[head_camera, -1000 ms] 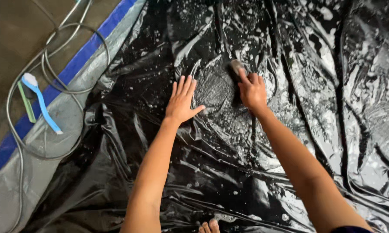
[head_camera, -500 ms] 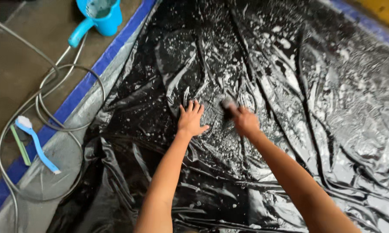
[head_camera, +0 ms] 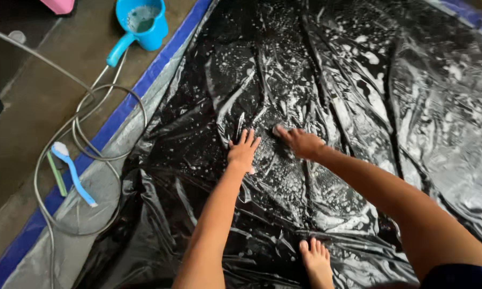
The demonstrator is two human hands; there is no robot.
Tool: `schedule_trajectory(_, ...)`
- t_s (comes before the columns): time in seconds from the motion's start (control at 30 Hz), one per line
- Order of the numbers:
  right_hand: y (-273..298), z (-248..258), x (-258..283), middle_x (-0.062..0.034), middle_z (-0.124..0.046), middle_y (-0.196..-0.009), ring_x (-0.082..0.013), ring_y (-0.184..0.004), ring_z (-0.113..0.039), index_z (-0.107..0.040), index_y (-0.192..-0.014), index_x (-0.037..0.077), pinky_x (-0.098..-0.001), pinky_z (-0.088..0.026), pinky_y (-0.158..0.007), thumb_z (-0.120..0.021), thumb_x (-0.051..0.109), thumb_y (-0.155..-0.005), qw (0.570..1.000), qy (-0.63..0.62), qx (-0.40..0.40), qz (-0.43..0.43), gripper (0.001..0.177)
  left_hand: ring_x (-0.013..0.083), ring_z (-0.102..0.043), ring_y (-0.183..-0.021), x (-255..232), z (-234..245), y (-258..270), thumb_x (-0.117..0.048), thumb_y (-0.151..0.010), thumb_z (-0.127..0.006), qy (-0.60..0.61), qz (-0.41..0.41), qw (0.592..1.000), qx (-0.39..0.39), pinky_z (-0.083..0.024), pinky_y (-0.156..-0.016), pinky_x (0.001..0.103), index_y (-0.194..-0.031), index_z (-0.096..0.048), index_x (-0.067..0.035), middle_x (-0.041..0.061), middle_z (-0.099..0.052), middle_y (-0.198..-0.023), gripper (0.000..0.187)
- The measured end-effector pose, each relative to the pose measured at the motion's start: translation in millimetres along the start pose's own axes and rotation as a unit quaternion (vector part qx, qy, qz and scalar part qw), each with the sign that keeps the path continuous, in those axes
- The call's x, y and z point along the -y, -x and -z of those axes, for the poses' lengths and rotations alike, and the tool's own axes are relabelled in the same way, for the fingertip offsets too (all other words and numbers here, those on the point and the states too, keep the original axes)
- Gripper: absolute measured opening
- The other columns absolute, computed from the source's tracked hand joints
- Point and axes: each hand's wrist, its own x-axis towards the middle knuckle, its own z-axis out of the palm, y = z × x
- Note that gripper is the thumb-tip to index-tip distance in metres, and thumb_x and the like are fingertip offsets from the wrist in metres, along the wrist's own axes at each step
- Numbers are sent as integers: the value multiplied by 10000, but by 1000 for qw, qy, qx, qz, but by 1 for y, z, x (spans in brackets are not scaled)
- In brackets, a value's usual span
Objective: The person scrubs a large black tarp with a brush and soapy water, moving across the surface to clean different sections. They occasionally dip the brush into a blue scoop filled with water to rinse it before continuing to scrub the tarp.
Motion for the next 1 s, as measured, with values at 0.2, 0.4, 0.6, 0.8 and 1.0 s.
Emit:
schedule_trajectory(0.2,-88,-1,-29,-207,-634,-1175,-393,-1004,-668,-408,-1723,114,-550,-597,-713,-607,327,-1012,957,-57,-281,-38,769,335,18,-1720,-3,-2,-2,-372,-747,-1007,37,20,999,-6,-300,-1233,774,-1771,-157,-258,102,49,-1870,1336)
schedule_trajectory(0.4,-111,-3,-7,-61,-583,-1065,-273,-961,-636,-505,-1655,182,-405,-517,-748,-431,382,-1074,901,-73,-402,142,619,311,-23,-1721,-9,5,6,-327,-697,-1016,60,32,997,-27,-311,-1242,767,-1748,-247,-278,65,-36,-1872,1303)
schedule_trajectory(0.6,-131,-3,-12,-91,-603,-1076,-296,-986,-649,-517,-1640,181,-444,-527,-774,-643,338,-969,915,-79,-396,-2,701,305,20,-1725,-8,11,5,-301,-729,-983,72,36,997,-3,-289,-1261,744,-1765,-191,-283,44,59,-1877,1304)
schedule_trajectory(0.8,-144,23,8,-71,-605,-997,-276,-914,-663,-480,-1661,163,-430,-552,-714,-459,317,-1013,899,-71,-393,182,666,323,0,-1725,3,-2,-5,-392,-731,-965,49,4,999,-14,-349,-1235,749,-1755,-228,-275,63,24,-1876,1267)
schedule_trajectory(1.0,-124,44,32,-57,-605,-1015,-239,-834,-689,-420,-1677,80,-360,-583,-709,-520,339,-1036,893,11,-375,249,698,611,-406,-1516,72,-9,-4,-278,-843,-870,-1,64,996,68,-428,-907,971,-1703,-350,-407,181,-36,-1850,1013)
